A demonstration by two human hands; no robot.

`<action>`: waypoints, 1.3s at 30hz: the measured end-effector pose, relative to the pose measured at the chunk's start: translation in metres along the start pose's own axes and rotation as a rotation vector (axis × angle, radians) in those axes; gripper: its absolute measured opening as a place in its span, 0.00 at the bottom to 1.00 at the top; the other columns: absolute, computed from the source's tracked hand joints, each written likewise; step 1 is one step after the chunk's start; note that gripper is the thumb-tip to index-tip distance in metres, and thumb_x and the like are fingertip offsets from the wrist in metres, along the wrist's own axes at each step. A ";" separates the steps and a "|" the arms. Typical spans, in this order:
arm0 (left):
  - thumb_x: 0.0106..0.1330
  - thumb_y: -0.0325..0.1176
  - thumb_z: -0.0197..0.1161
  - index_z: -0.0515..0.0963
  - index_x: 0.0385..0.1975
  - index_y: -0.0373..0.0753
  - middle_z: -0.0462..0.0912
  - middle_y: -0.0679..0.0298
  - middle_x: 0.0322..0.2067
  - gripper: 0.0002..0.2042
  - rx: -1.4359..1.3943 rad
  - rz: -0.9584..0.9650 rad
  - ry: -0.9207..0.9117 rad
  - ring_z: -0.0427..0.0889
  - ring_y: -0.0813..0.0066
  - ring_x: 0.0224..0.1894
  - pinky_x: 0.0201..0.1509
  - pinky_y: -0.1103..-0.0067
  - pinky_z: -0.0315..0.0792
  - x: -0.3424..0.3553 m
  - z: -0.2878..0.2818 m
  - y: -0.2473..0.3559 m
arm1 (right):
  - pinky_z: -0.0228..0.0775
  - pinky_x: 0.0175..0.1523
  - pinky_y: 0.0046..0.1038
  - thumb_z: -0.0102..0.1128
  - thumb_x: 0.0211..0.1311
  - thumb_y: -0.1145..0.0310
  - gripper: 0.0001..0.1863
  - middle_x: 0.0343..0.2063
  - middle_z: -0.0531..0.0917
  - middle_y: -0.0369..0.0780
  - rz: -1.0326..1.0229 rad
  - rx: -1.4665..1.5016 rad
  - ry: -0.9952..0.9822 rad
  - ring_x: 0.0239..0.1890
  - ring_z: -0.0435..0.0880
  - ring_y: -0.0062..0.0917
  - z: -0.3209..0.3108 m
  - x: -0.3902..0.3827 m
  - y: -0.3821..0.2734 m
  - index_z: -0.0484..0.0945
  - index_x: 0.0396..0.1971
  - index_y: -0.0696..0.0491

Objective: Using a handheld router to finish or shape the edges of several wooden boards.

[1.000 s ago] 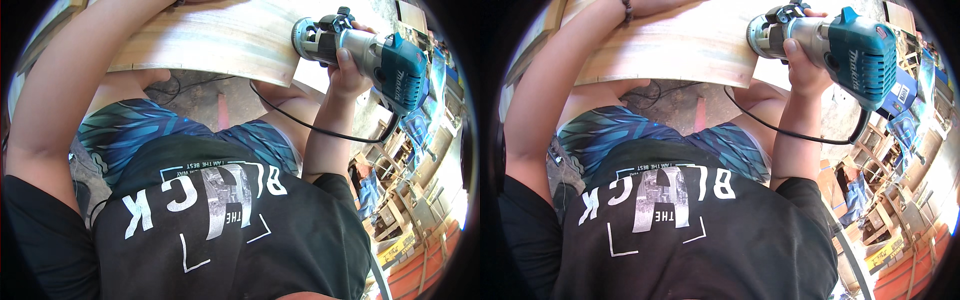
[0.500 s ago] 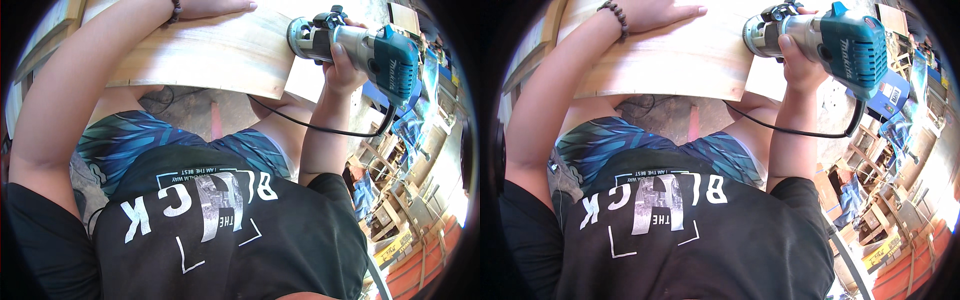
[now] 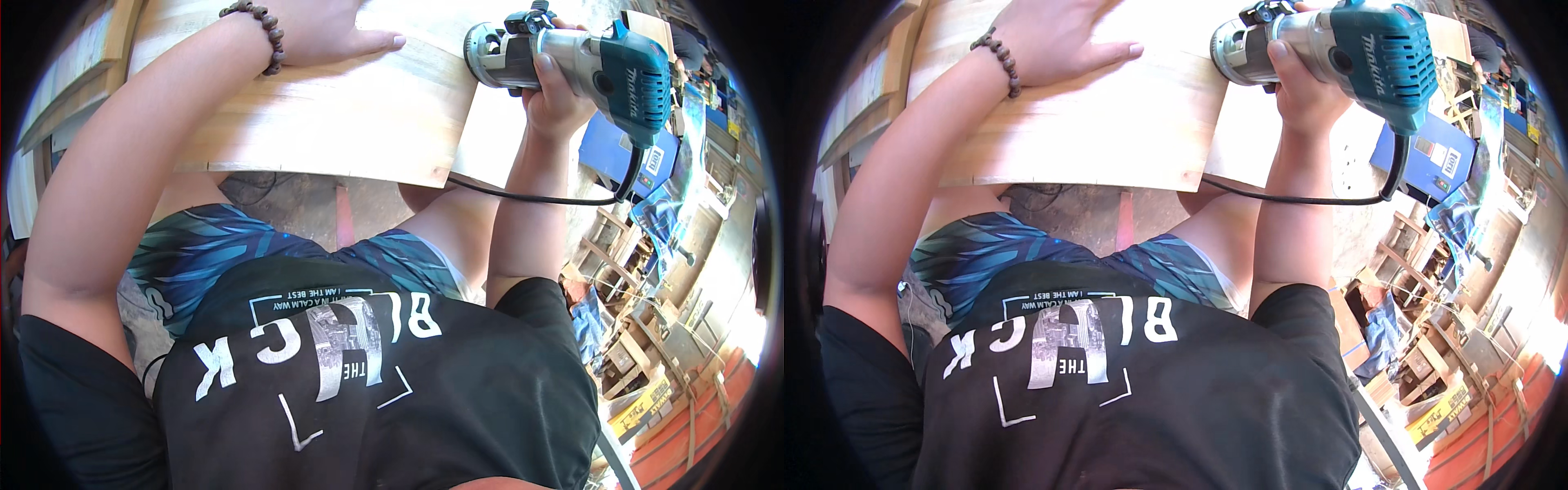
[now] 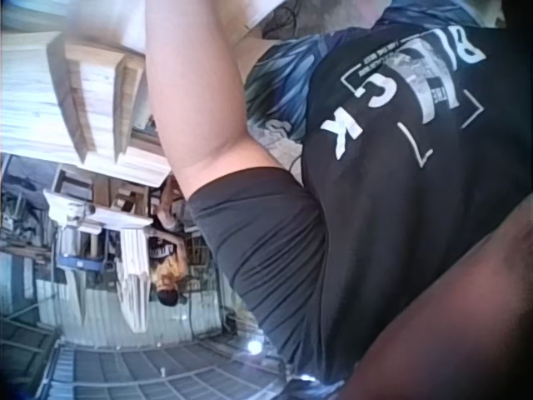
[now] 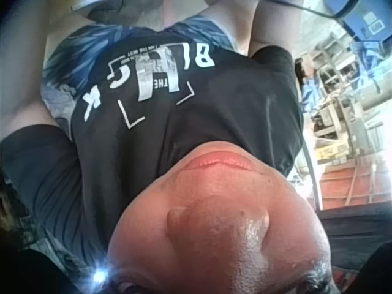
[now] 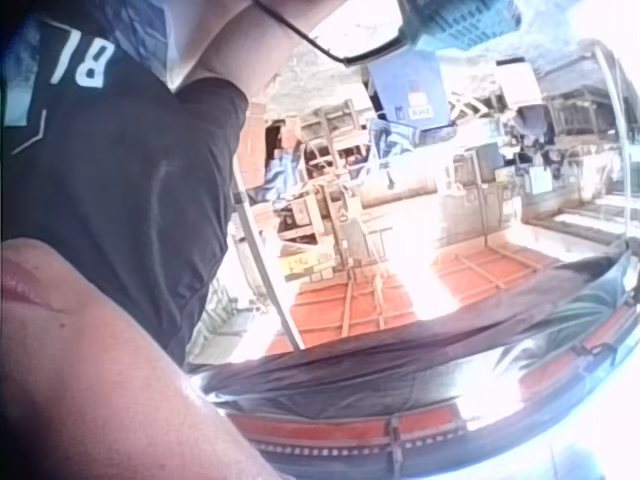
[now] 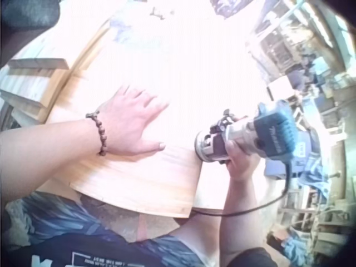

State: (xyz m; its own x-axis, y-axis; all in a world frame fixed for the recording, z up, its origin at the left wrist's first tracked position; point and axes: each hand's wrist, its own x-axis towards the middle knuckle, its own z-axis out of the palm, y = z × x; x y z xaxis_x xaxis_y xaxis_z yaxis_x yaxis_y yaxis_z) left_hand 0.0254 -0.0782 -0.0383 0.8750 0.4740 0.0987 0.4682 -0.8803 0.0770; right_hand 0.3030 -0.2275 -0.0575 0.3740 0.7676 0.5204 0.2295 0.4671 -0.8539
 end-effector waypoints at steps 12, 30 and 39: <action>0.63 0.64 0.62 0.67 0.72 0.35 0.74 0.43 0.65 0.44 -0.010 0.047 0.064 0.70 0.45 0.68 0.75 0.54 0.58 0.003 0.006 -0.004 | 0.77 0.58 0.33 0.62 0.57 0.84 0.24 0.45 0.82 0.42 0.222 0.632 0.141 0.48 0.84 0.29 0.020 0.057 0.018 0.73 0.56 0.62; 0.66 0.70 0.57 0.60 0.78 0.53 0.66 0.55 0.74 0.44 0.069 -0.042 -0.039 0.61 0.55 0.78 0.82 0.51 0.50 0.007 0.013 0.003 | 0.76 0.48 0.29 0.67 0.53 0.82 0.14 0.37 0.83 0.35 0.042 -0.298 0.178 0.40 0.83 0.23 -0.011 0.091 -0.028 0.80 0.41 0.56; 0.67 0.67 0.60 0.63 0.78 0.52 0.69 0.54 0.72 0.42 0.089 0.046 0.034 0.65 0.54 0.76 0.80 0.54 0.52 0.008 0.024 -0.007 | 0.80 0.50 0.30 0.70 0.53 0.79 0.21 0.42 0.86 0.39 0.230 -0.266 0.224 0.44 0.86 0.25 -0.013 0.018 -0.078 0.81 0.50 0.59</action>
State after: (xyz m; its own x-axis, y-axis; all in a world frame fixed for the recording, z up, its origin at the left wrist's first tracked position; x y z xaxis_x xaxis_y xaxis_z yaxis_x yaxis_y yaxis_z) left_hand 0.0316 -0.0687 -0.0621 0.8917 0.4323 0.1340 0.4382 -0.8987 -0.0167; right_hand 0.3034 -0.2563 0.0186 0.6223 0.7104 0.3288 0.3306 0.1423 -0.9330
